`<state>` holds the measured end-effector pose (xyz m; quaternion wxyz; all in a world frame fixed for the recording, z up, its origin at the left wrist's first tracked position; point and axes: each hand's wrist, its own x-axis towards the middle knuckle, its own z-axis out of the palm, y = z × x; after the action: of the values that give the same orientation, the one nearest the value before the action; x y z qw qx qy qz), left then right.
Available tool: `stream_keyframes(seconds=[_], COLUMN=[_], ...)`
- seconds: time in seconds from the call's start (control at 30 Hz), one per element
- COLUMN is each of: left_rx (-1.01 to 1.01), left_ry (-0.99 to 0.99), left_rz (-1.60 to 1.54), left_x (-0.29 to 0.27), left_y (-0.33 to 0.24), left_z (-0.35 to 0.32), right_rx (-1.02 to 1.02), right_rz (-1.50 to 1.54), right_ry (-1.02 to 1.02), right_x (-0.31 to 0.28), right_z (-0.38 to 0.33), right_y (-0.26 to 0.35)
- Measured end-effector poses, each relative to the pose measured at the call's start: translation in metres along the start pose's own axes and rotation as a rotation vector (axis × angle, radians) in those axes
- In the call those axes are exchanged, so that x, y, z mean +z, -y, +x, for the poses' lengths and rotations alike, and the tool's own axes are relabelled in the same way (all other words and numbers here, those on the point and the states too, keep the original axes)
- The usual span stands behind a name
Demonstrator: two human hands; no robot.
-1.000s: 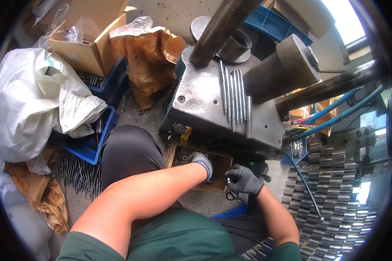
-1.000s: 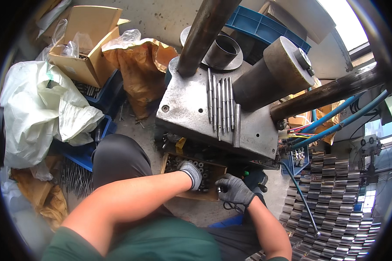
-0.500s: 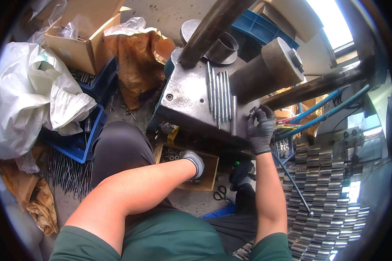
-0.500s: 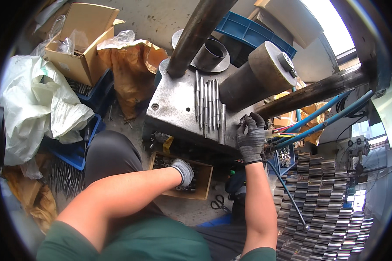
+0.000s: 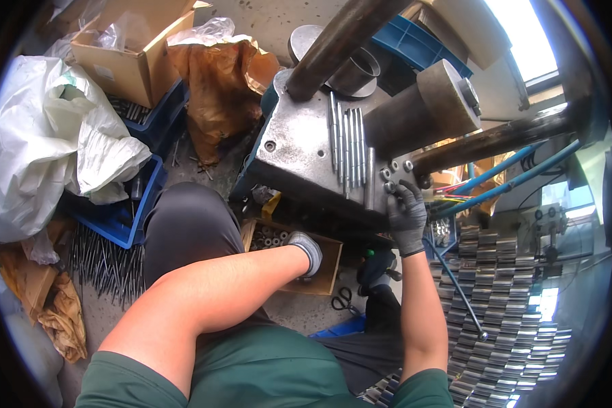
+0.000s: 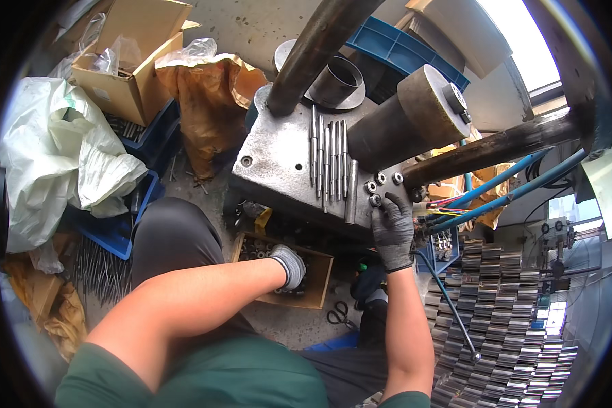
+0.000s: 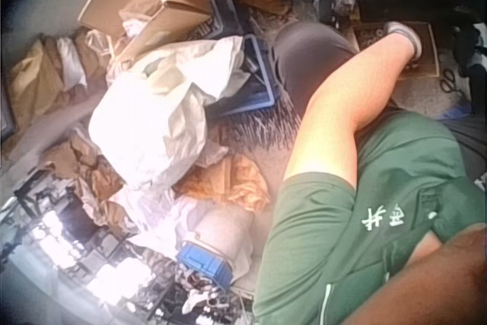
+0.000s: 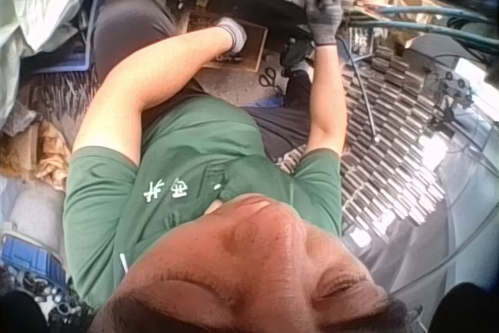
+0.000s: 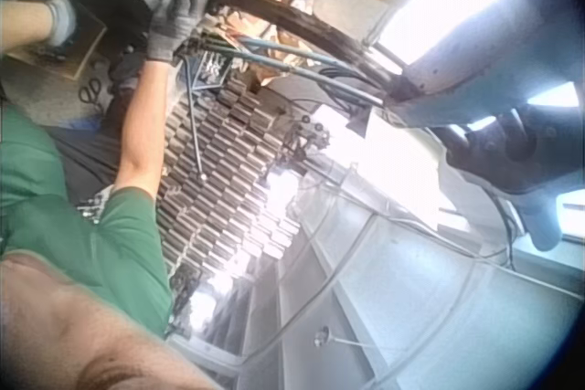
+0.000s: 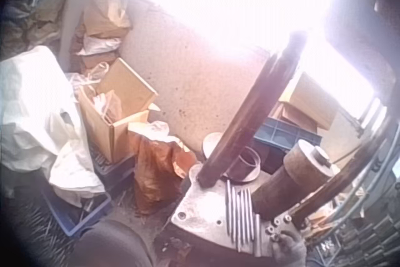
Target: Assembling metal rods by manually placing washers and spacers onto them using a machine workstation.
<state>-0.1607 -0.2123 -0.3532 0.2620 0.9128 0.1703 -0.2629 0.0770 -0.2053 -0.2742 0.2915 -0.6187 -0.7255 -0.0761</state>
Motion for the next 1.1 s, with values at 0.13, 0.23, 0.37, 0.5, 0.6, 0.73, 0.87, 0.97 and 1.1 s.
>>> stream_keyframes(seconds=[0.13, 0.23, 0.37, 0.5, 0.6, 0.73, 0.87, 0.97, 1.1], left_rx=[0.006, 0.006, 0.029, 0.025, 0.036, 0.058, 0.044, 0.046, 0.102], left_ry=[-0.007, 0.003, -0.020, -0.058, -0.072, -0.074, -0.052, -0.054, -0.122], left_rz=[-0.007, -0.012, 0.005, -0.024, -0.025, -0.016, -0.008, 0.013, 0.003], left_x=[-0.003, 0.000, 0.005, 0.016, 0.015, 0.012, 0.008, 0.006, -0.002], left_y=[-0.001, -0.001, 0.001, 0.005, 0.006, 0.002, 0.003, -0.003, -0.010], left_z=[-0.003, 0.001, 0.007, 0.018, 0.019, 0.018, 0.009, 0.007, -0.005], right_rx=[0.048, 0.078, 0.323, 0.218, 0.203, 0.395, 0.268, 0.297, 0.190], right_rz=[0.013, 0.052, 0.264, 0.089, -0.146, 0.181, -0.101, -0.075, 0.016], right_ry=[0.005, -0.030, -0.077, 0.014, 0.278, 0.164, 0.248, 0.215, 0.270], right_x=[-0.008, -0.012, -0.011, -0.002, 0.002, -0.002, -0.029, -0.043, -0.058], right_z=[0.001, 0.003, 0.012, 0.037, 0.049, 0.038, 0.010, -0.019, -0.040], right_y=[-0.011, -0.027, -0.060, -0.075, -0.083, -0.116, -0.076, -0.046, -0.021])
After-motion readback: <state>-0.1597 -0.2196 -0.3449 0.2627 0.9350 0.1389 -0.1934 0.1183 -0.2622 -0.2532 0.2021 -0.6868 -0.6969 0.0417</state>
